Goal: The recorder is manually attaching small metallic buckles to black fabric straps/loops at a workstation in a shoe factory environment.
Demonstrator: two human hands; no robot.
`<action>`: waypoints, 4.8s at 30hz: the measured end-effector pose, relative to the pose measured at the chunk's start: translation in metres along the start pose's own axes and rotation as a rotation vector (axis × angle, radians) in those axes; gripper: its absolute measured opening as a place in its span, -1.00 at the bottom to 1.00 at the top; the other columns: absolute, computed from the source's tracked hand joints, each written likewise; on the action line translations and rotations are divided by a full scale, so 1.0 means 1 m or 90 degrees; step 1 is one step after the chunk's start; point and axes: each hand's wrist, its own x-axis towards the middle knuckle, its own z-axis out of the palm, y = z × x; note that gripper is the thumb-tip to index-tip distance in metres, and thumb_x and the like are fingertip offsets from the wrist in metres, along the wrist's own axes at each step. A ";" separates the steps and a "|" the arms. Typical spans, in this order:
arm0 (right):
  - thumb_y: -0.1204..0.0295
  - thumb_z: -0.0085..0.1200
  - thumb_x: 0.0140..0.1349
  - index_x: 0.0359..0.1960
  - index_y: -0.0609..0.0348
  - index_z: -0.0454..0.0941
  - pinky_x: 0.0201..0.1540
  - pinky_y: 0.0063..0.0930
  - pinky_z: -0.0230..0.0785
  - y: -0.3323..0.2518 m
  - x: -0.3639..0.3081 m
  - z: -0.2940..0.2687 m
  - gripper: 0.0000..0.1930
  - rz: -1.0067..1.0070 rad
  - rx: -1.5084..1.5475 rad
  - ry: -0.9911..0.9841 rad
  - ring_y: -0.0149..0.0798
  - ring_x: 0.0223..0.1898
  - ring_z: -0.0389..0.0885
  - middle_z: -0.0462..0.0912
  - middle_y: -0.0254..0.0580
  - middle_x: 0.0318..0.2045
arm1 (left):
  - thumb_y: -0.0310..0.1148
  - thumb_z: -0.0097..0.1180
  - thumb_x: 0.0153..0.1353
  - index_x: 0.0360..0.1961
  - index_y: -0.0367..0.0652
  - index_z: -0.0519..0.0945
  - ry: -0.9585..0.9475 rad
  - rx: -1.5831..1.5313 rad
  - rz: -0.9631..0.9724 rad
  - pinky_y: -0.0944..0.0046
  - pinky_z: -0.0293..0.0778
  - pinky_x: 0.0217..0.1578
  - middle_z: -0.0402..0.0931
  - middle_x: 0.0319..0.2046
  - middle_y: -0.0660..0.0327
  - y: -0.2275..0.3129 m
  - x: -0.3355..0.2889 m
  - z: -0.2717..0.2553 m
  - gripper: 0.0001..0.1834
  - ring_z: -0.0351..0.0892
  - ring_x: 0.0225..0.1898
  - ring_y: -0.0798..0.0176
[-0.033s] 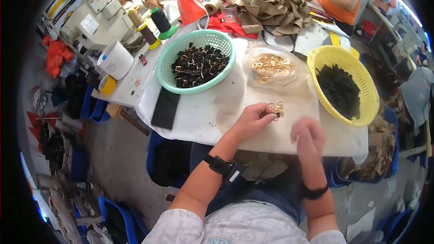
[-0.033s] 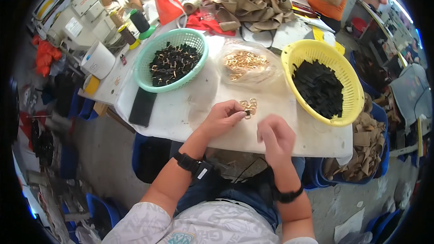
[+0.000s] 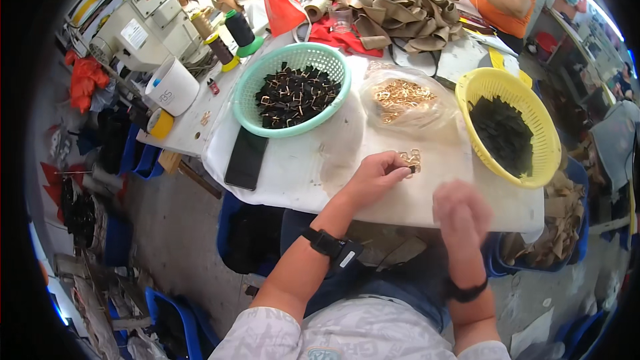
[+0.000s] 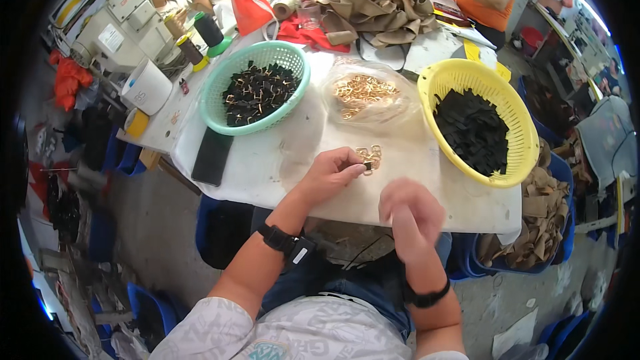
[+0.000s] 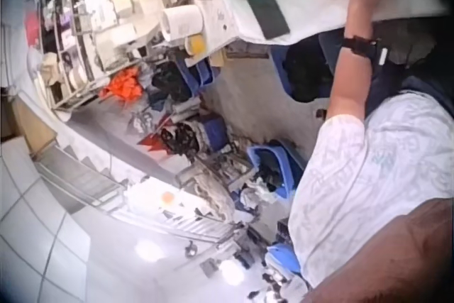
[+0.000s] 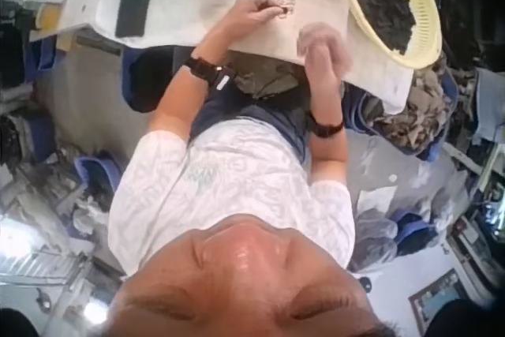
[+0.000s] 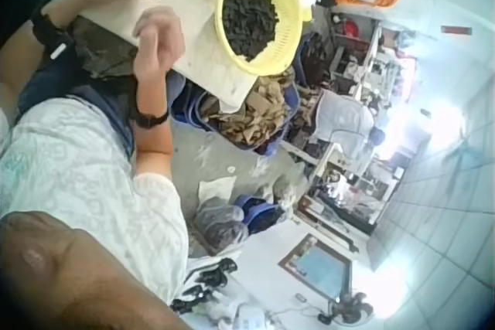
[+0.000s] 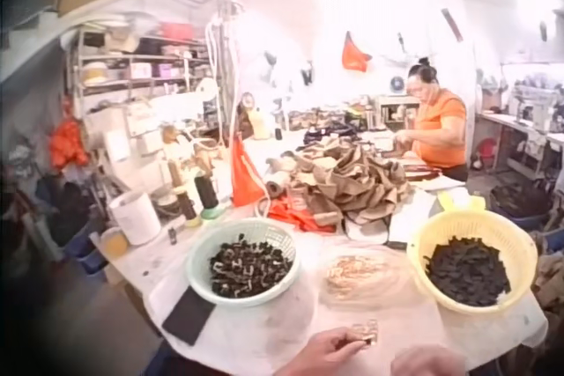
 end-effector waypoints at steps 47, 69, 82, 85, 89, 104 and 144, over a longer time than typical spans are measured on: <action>0.54 0.09 0.19 -0.60 0.27 0.42 -0.61 -0.44 0.10 0.038 0.014 -0.039 -0.79 -0.077 -0.528 -0.044 -0.28 -0.72 0.29 0.38 -0.23 -0.71 | -0.56 0.10 0.20 -0.35 -0.27 0.59 0.313 -0.036 0.143 0.46 0.44 -0.53 0.54 -0.54 0.27 0.036 -0.016 -0.051 -0.95 0.47 -0.57 0.49; 0.44 0.16 0.18 -0.58 0.32 0.45 -0.59 -0.41 0.12 0.062 0.008 -0.060 -0.75 0.066 -0.511 0.023 -0.33 -0.70 0.26 0.37 -0.11 -0.73 | -0.46 0.14 0.13 -0.32 -0.24 0.64 0.112 0.607 0.294 0.13 0.49 -0.24 0.57 -0.36 0.03 0.043 0.059 -0.057 -0.88 0.58 -0.30 -0.05; 0.39 0.17 0.16 -0.61 0.28 0.46 -0.59 -0.32 0.20 0.059 0.009 -0.060 -0.73 0.086 -0.496 0.034 -0.11 -0.70 0.38 0.43 -0.02 -0.71 | -0.46 0.25 0.06 -0.37 -0.25 0.65 0.149 0.556 0.148 0.29 0.48 -0.37 0.59 -0.44 0.14 0.016 0.070 -0.049 -0.89 0.58 -0.44 0.26; 0.40 0.18 0.16 -0.61 0.28 0.46 -0.60 -0.33 0.20 0.062 0.008 -0.062 -0.73 0.091 -0.493 0.037 -0.12 -0.71 0.38 0.44 -0.03 -0.71 | -0.44 0.27 0.06 -0.40 -0.22 0.65 0.066 0.415 0.019 0.41 0.42 -0.44 0.58 -0.52 0.24 0.022 0.055 -0.048 -0.91 0.51 -0.50 0.45; 0.40 0.18 0.16 -0.61 0.28 0.46 -0.60 -0.33 0.19 0.062 0.008 -0.063 -0.73 0.083 -0.499 0.037 -0.12 -0.71 0.38 0.44 -0.04 -0.71 | -0.43 0.29 0.06 -0.39 -0.22 0.65 -0.052 0.378 -0.071 0.45 0.38 -0.48 0.57 -0.54 0.28 0.032 0.038 -0.034 -0.89 0.45 -0.51 0.52; 0.38 0.19 0.15 -0.61 0.27 0.47 -0.60 -0.33 0.19 0.060 0.008 -0.062 -0.73 0.099 -0.494 0.044 -0.13 -0.71 0.36 0.43 -0.03 -0.72 | -0.38 0.19 0.08 -0.15 -0.15 0.60 0.099 0.728 0.082 0.07 0.48 -0.11 0.55 -0.16 0.02 0.028 0.089 -0.029 -0.73 0.58 -0.14 -0.03; 0.39 0.19 0.15 -0.61 0.28 0.47 -0.59 -0.32 0.20 0.060 0.010 -0.060 -0.74 0.088 -0.502 0.035 -0.10 -0.69 0.38 0.43 -0.01 -0.70 | -0.55 0.11 0.11 -0.25 -0.24 0.65 0.167 0.584 0.320 0.27 0.49 -0.35 0.59 -0.40 0.09 0.025 0.085 -0.038 -0.83 0.59 -0.37 0.14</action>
